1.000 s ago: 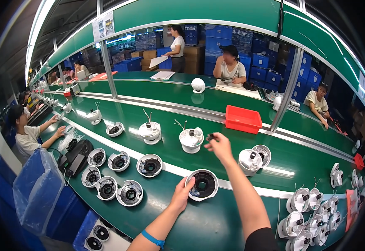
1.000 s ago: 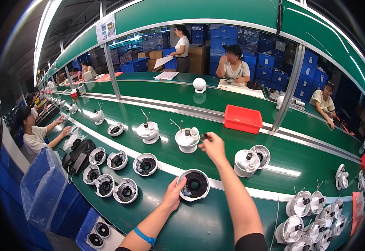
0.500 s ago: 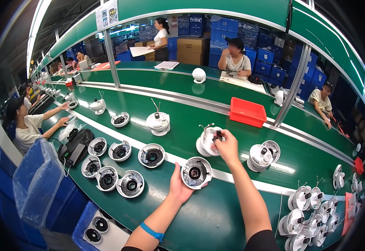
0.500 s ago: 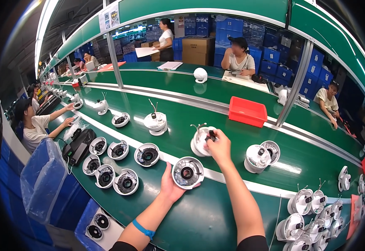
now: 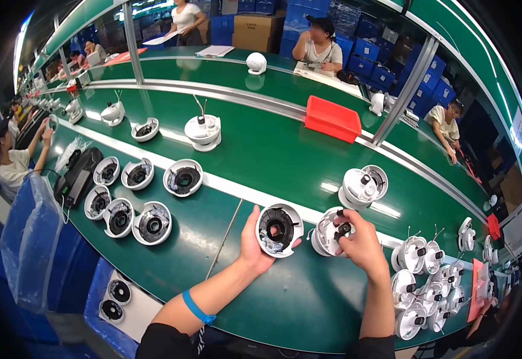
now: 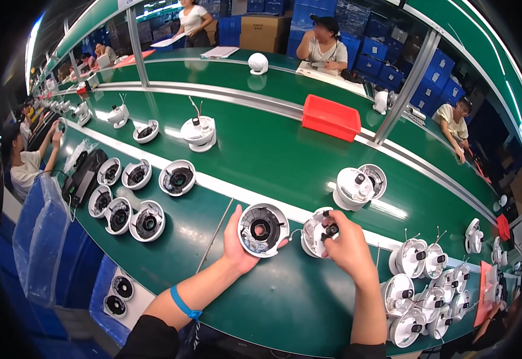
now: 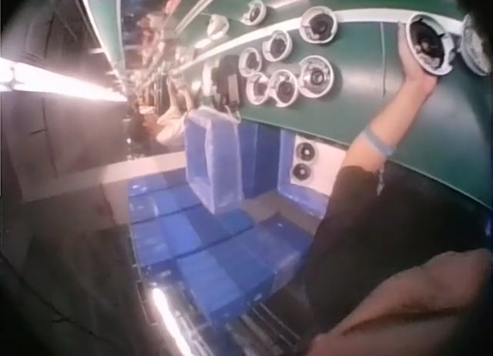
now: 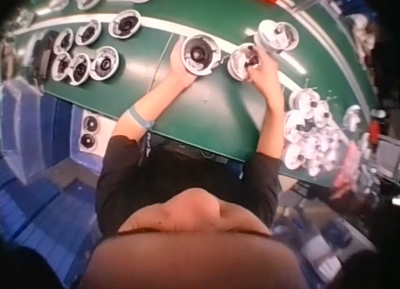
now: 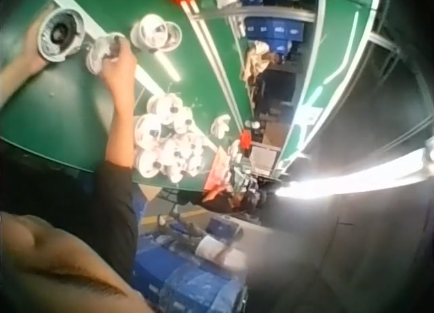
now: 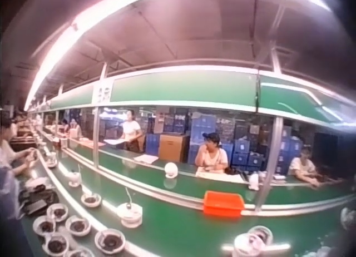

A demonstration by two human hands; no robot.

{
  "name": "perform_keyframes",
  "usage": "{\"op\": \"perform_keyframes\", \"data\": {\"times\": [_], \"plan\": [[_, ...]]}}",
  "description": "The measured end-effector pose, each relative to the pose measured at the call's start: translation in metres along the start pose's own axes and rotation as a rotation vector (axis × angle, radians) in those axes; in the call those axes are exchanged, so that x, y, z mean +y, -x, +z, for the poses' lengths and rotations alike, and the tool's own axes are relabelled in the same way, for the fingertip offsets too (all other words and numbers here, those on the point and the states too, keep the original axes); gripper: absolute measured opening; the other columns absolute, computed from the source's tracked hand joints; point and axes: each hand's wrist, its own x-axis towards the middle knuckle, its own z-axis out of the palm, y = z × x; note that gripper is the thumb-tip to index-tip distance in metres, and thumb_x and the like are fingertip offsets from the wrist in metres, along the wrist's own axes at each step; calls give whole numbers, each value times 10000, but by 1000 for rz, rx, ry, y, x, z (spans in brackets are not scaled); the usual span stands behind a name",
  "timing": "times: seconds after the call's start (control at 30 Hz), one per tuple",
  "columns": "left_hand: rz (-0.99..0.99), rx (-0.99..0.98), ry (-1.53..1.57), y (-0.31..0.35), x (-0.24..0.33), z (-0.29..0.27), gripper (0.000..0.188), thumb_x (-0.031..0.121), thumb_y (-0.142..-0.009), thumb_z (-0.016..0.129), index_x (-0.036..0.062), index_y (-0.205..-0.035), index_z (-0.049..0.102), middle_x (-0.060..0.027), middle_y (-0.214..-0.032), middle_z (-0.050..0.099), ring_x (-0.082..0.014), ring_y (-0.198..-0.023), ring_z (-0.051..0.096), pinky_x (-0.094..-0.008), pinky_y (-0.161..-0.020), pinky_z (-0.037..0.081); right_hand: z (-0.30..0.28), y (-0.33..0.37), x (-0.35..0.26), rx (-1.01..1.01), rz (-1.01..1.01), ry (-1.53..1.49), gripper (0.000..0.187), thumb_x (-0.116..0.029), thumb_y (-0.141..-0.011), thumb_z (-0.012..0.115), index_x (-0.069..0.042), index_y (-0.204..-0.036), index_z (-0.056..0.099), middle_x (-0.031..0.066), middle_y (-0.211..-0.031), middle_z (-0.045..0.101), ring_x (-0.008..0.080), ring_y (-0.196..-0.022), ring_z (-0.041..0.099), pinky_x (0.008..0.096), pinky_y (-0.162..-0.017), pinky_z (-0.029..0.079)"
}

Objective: Assembling lighting fixtures by inserting components into housings on a production line.

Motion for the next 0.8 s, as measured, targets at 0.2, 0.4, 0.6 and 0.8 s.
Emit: {"op": "perform_keyframes", "data": {"times": [0.2, 0.4, 0.6, 0.8], "plan": [[54, 66, -52, -8, -13, 12, 647, 624, -1028, 391, 99, -1345, 597, -141, -1281, 672, -318, -1179, 658, -573, -960, 561, 38, -13, 2, -106, -60, -333, 874, 175, -793, 486, -26, -1597, 207, 224, -1428, 582, 185, -661, 720, 283, -547, 575], [23, -32, -57, -9, -11, 1, 680, 608, -1045, 349, 60, -1375, 581, -168, -1311, 666, -325, -1199, 658, -545, -978, 567, 39, -17, 18, -42, -284, -75, 322, 112, -847, 562, 70, -1140, 688, 165, -999, 724, 197, -668, 722, 315, -594, 566], [54, -67, -65, -10, -8, -8, 669, 595, -1054, 351, 52, -1363, 589, -166, -1282, 679, -310, -1173, 671, -537, -979, 572, 40, -21, 22, -12, -668, 184, 365, 109, -829, 605, 40, -1183, 658, 156, -964, 685, 234, -760, 706, 332, -636, 559], [47, -84, -66, -9, -9, -10, 664, 591, -1056, 355, 42, -1340, 599, -153, -1237, 694, -287, -1142, 682, -475, -971, 580, 41, -10, 11, -254, -289, -193, 511, 228, -766, 524, 54, -1231, 646, 106, -1004, 659, 230, -938, 716, 349, -843, 611]]}}
